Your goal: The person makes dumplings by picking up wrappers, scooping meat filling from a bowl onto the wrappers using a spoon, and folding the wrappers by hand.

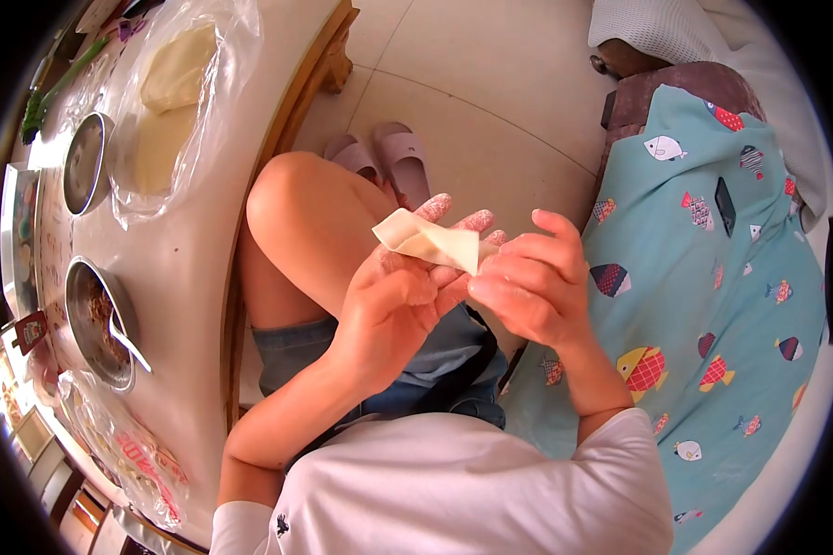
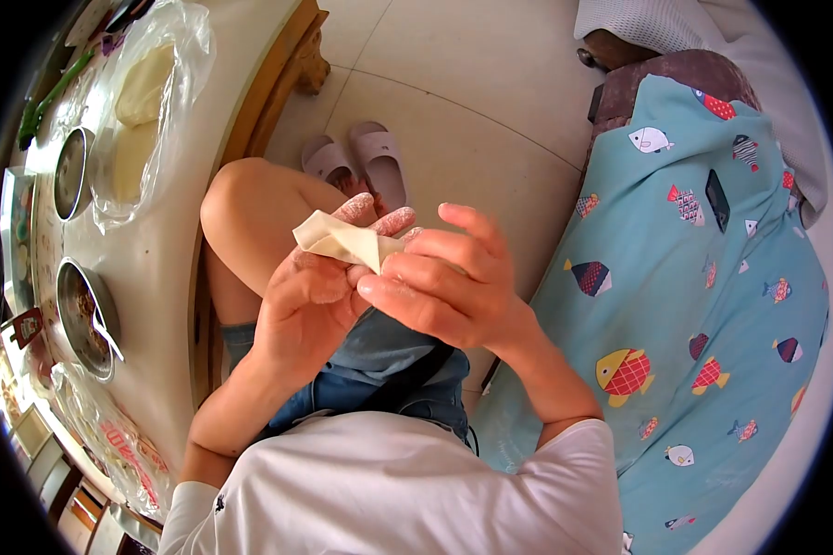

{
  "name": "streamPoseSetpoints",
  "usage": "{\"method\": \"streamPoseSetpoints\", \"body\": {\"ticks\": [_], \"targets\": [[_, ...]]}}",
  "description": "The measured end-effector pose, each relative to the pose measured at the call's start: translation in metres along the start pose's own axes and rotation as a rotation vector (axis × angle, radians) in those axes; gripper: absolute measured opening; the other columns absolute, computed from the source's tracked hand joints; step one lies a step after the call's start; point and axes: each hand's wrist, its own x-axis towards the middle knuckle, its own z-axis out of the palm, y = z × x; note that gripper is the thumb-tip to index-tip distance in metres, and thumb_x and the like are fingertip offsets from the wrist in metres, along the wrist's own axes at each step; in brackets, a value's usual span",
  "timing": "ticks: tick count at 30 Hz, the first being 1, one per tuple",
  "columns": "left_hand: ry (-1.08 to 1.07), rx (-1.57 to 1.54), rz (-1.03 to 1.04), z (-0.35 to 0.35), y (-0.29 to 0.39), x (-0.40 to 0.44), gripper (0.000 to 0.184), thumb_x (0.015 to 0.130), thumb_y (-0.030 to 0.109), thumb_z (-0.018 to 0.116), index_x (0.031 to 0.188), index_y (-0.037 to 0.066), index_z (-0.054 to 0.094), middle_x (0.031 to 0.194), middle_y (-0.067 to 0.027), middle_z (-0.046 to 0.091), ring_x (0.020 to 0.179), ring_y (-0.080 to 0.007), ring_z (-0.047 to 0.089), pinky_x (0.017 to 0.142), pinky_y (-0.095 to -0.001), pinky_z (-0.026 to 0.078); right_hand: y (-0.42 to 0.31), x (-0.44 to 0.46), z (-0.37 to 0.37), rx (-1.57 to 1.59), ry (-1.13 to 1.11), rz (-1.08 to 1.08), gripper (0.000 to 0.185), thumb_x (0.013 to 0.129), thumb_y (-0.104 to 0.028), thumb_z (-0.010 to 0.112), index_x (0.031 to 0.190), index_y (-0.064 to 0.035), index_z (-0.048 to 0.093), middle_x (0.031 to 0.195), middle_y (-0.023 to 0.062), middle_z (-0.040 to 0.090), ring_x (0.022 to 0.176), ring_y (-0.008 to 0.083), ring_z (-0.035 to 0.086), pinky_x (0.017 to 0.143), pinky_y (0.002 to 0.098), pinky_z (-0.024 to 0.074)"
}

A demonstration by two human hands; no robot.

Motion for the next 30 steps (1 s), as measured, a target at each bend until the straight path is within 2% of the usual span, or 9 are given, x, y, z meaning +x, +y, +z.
{"method": "streamPoseSetpoints", "body": {"ticks": [1,10,13,16,17,20,24,28,30], "targets": [[-0.018,-0.022,-0.006,-0.001,0.000,-0.002,0.050,0.083,-0.004,0.038,0.132,0.001,0.028,0.133,-0.0145,0.039,0.115,-0.0190,0.047,0.095,-0.0293,0.042,-0.001,-0.003,0.001,0.003,-0.005,-0.003,0.031,0.069,-0.008,0.068,0.096,-0.0199,0.059,0.080,-0.0067,0.057,0.078,0.0115,0.054,0.093,0.0403,0.0404],[0.064,0.287,0.048,-0.002,-0.003,-0.008,0.046,0.090,0.008,0.048,0.132,0.004,0.030,0.130,-0.0098,0.043,0.116,-0.0177,0.045,0.095,-0.0317,0.040,-0.004,-0.002,-0.004,0.110,-0.104,0.036,0.032,0.067,-0.004,0.067,0.096,-0.0155,0.059,0.083,-0.0028,0.058,0.079,0.0162,0.056,0.079,0.0358,0.0470],[0.043,0.395,0.105,-0.010,-0.008,-0.007,0.046,0.089,0.009,0.052,0.130,0.002,0.034,0.126,-0.0088,0.047,0.110,-0.0151,0.048,0.093,-0.0306,0.040,-0.008,-0.001,-0.016,0.258,-0.207,0.354,0.036,0.071,-0.002,0.065,0.104,-0.0096,0.054,0.085,0.0019,0.057,0.079,0.0158,0.056,0.073,0.0307,0.0481],[-0.002,0.545,0.205,-0.005,-0.010,-0.006,0.042,0.087,0.010,0.055,0.126,0.001,0.039,0.123,-0.0081,0.049,0.104,-0.0138,0.050,0.091,-0.0292,0.040,-0.021,0.005,-0.013,0.925,0.178,1.020,0.044,0.076,-0.003,0.063,0.116,-0.0055,0.044,0.088,0.0057,0.055,0.079,0.0127,0.056,0.071,0.0251,0.0467],[0.040,0.538,0.223,-0.008,-0.013,-0.006,0.036,0.087,0.011,0.056,0.119,0.000,0.046,0.115,-0.0072,0.053,0.100,-0.0141,0.052,0.089,-0.0279,0.041,-0.016,0.003,-0.017,1.067,0.097,1.082,0.048,0.081,-0.005,0.060,0.122,-0.0038,0.035,0.089,0.0079,0.053,0.080,0.0094,0.054,0.069,0.0214,0.0451],[0.056,0.387,0.138,-0.011,-0.012,-0.003,0.035,0.085,0.015,0.059,0.116,0.001,0.049,0.110,-0.0072,0.056,0.099,-0.0155,0.055,0.088,-0.0308,0.043,-0.020,0.003,-0.015,1.205,0.035,1.251,0.046,0.080,-0.004,0.060,0.120,-0.0039,0.037,0.090,0.0078,0.053,0.080,0.0099,0.055,0.069,0.0211,0.0449],[0.137,0.309,0.105,-0.018,-0.010,-0.003,0.025,0.086,0.014,0.058,0.107,0.002,0.053,0.099,-0.0039,0.060,0.085,-0.0093,0.056,0.080,-0.0252,0.046,-0.021,-0.014,-0.009,0.895,0.094,0.947,0.044,0.079,-0.002,0.059,0.118,-0.0024,0.039,0.093,0.0099,0.054,0.075,0.0120,0.056,0.067,0.0231,0.0464],[0.171,0.374,0.128,-0.013,-0.007,-0.001,0.019,0.085,0.010,0.059,0.100,0.000,0.054,0.089,-0.0045,0.063,0.076,-0.0063,0.054,0.070,-0.0224,0.044,0.001,-0.014,-0.010,0.059,-0.119,-0.038,0.028,0.066,-0.003,0.066,0.092,-0.0130,0.058,0.094,0.0027,0.054,0.064,0.0142,0.053,0.060,0.0266,0.0432],[0.171,0.399,0.126,-0.009,-0.006,0.001,0.018,0.085,0.008,0.059,0.099,-0.001,0.053,0.088,-0.0058,0.063,0.076,-0.0067,0.055,0.071,-0.0227,0.045,-0.005,-0.014,-0.006,0.087,-0.103,-0.069,0.028,0.060,-0.010,0.072,0.083,-0.0173,0.059,0.091,-0.0017,0.054,0.063,0.0150,0.051,0.059,0.0280,0.0416]]}}
